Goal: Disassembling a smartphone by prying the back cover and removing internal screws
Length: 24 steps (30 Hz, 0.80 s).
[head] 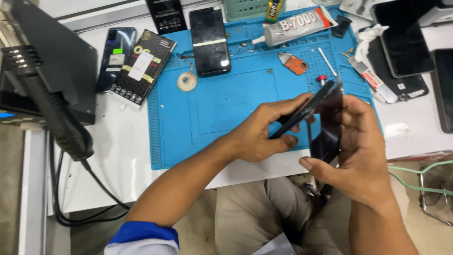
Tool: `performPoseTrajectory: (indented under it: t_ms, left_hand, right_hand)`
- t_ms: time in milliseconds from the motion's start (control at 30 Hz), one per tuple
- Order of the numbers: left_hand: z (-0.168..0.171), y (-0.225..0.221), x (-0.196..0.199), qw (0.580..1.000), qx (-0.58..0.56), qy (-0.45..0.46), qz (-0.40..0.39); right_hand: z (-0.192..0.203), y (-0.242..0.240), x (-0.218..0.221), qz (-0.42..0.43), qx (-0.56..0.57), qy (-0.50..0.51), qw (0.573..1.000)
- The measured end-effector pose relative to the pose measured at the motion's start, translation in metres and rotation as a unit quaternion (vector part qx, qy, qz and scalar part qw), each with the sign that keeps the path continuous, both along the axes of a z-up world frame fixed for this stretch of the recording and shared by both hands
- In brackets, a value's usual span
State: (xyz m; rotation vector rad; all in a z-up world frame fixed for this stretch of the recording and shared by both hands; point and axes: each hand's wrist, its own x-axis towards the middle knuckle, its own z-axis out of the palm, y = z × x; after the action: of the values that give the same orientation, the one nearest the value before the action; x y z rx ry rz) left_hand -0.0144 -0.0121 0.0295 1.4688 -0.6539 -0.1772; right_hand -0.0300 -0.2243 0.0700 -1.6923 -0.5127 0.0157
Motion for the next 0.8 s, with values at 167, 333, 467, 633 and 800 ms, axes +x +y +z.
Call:
performPoseTrajectory:
  t_ms: [167,333,467,633,800]
  left_hand:
    - [0.015,0.004,0.001,0.999,0.012,-0.031,-0.015]
    - [0.013,0.004,0.004,0.999,0.006,-0.036,-0.025]
    - [0.017,0.004,0.004,0.999,0.003,-0.033,-0.027]
    - [0.016,0.004,0.005,0.999,0.007,-0.032,-0.024]
    - [0.018,0.005,0.005,0.999,0.029,-0.035,-0.008]
  right_hand:
    - [0.012,0.002,0.0,0.035,0.03,0.031,0.998]
    - [0.016,0.0,0.0,0.042,0.025,0.022,0.999]
    - [0.014,-0.001,0.0,0.044,0.018,0.026,0.999]
    - [0.011,-0.002,0.0,0.037,0.014,0.028,0.999]
    - [0.008,-0.003,0.0,0.04,0.011,0.014,0.999]
